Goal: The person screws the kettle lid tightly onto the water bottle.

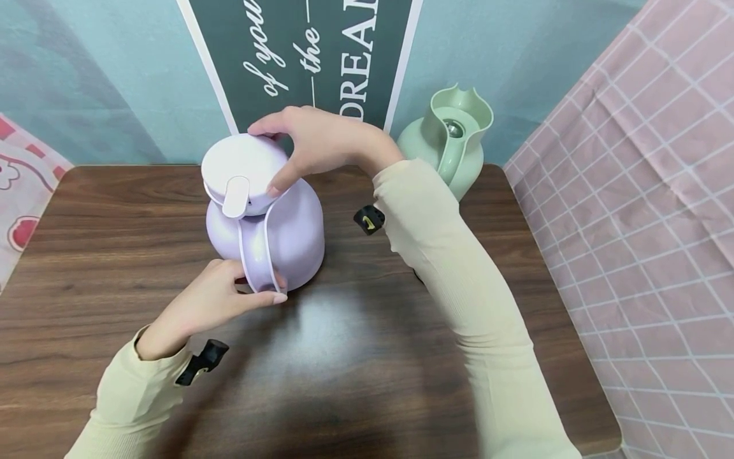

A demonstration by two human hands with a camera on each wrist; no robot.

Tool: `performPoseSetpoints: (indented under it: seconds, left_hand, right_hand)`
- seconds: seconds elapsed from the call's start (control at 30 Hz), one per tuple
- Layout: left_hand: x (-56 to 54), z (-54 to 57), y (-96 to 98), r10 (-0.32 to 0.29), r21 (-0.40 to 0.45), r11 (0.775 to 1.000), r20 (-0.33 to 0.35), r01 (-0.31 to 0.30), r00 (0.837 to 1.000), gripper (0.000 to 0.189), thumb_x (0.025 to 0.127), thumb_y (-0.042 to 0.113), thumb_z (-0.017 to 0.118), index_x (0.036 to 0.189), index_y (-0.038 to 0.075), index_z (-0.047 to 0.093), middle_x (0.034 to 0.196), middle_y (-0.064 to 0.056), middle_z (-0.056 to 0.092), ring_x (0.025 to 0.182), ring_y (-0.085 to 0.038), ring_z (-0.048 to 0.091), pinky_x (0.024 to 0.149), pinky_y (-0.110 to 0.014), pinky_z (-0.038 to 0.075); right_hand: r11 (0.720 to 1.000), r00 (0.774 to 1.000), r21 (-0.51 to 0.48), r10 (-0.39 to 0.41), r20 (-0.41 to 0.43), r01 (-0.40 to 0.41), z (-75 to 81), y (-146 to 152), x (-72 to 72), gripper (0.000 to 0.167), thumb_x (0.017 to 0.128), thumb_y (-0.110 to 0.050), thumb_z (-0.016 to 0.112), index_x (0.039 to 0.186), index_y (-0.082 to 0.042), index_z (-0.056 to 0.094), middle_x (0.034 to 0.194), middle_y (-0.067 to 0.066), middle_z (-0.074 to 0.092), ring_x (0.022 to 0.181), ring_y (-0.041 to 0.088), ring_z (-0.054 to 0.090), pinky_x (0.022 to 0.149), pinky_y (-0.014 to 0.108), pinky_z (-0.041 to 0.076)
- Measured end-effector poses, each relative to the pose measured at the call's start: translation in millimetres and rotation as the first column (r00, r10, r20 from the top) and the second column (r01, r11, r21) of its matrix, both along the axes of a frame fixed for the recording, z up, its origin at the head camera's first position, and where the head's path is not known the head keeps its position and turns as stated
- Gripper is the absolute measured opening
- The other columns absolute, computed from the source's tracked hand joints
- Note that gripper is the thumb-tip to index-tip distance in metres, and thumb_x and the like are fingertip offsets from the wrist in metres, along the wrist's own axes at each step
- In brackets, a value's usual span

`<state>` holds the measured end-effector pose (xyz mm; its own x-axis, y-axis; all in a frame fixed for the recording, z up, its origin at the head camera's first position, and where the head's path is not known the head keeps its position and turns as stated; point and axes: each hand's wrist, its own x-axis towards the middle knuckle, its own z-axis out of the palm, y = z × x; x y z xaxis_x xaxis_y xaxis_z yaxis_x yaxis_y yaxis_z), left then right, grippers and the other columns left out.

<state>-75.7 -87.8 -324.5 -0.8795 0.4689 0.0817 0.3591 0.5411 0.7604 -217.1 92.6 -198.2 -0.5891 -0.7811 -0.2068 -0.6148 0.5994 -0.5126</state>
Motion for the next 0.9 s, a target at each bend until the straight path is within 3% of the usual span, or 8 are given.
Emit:
performPoseSetpoints:
  seconds: [0.23, 0.37, 0.5, 0.63, 0.77, 0.9]
  left_hand:
    - [0.2, -0.4, -0.1, 0.004, 0.007, 1.0, -0.002, -0.004, 1.0, 0.017, 0.073, 0.019, 0.076, 0.067, 0.012, 0.061, 0.058, 0.009, 0.051, 0.056, -0.007, 0.044, 0.053, -0.025, 0.039]
    - [0.8, 0.2, -0.1, 0.013, -0.004, 1.0, 0.004, -0.013, 1.0, 0.019, 0.073, 0.021, 0.075, 0.066, 0.013, 0.06, 0.057, 0.01, 0.05, 0.055, -0.007, 0.043, 0.052, -0.025, 0.038]
    - [1.1, 1.2, -0.3, 0.017, -0.006, 1.0, 0.011, -0.017, 1.0, 0.018, 0.073, 0.021, 0.075, 0.066, 0.013, 0.06, 0.057, 0.01, 0.05, 0.055, -0.007, 0.043, 0.053, -0.025, 0.039]
    - [1.0, 1.7, -0.4, 0.017, 0.002, 1.0, 0.014, -0.017, 1.0, 0.017, 0.073, 0.02, 0.075, 0.067, 0.013, 0.061, 0.058, 0.01, 0.05, 0.055, -0.007, 0.044, 0.053, -0.026, 0.039]
    - [1.0, 1.5, -0.2, 0.016, 0.006, 1.0, 0.008, -0.016, 1.0, 0.017, 0.073, 0.02, 0.075, 0.067, 0.013, 0.061, 0.059, 0.01, 0.051, 0.056, -0.007, 0.044, 0.054, -0.026, 0.039]
    - [1.4, 1.7, -0.1, 0.019, 0.003, 1.0, 0.006, -0.019, 1.0, 0.016, 0.073, 0.02, 0.075, 0.068, 0.013, 0.062, 0.061, 0.009, 0.053, 0.058, -0.007, 0.046, 0.055, -0.026, 0.04]
  right_hand:
    - [0.998, 0.99, 0.045, -0.039, -0.139, 0.046, 2.0, -6.3, 15.2, 0.076, 0.072, -0.037, 0.074, 0.132, -0.003, 0.044, 0.129, 0.005, 0.05, 0.115, 0.012, 0.045, 0.096, 0.025, 0.033]
    - [0.993, 0.976, 0.08, -0.066, -0.207, 0.084, 5.9, -13.5, 26.0, 0.057, 0.073, -0.039, 0.072, 0.116, -0.004, 0.057, 0.108, 0.005, 0.06, 0.096, 0.016, 0.052, 0.082, 0.027, 0.039]
    - [0.978, 0.962, 0.137, -0.121, -0.245, 0.158, 10.9, -21.0, 37.0, 0.047, 0.072, -0.041, 0.071, 0.099, -0.005, 0.059, 0.091, 0.005, 0.058, 0.086, 0.021, 0.048, 0.071, 0.03, 0.039]
    - [0.956, 0.956, 0.2, -0.162, -0.244, 0.213, 17.7, -25.4, 41.8, 0.048, 0.073, -0.044, 0.071, 0.097, -0.004, 0.058, 0.091, 0.006, 0.055, 0.086, 0.021, 0.047, 0.07, 0.031, 0.039]
    - [0.958, 0.968, 0.217, -0.143, -0.204, 0.187, 25.5, -26.0, 37.0, 0.055, 0.074, -0.04, 0.071, 0.113, -0.002, 0.057, 0.106, 0.009, 0.056, 0.096, 0.021, 0.049, 0.079, 0.031, 0.039]
    - [0.969, 0.989, 0.221, -0.082, -0.127, 0.109, 31.0, -26.0, 28.4, 0.078, 0.075, -0.029, 0.072, 0.138, -0.003, 0.035, 0.134, 0.009, 0.044, 0.118, 0.018, 0.042, 0.097, 0.03, 0.032]
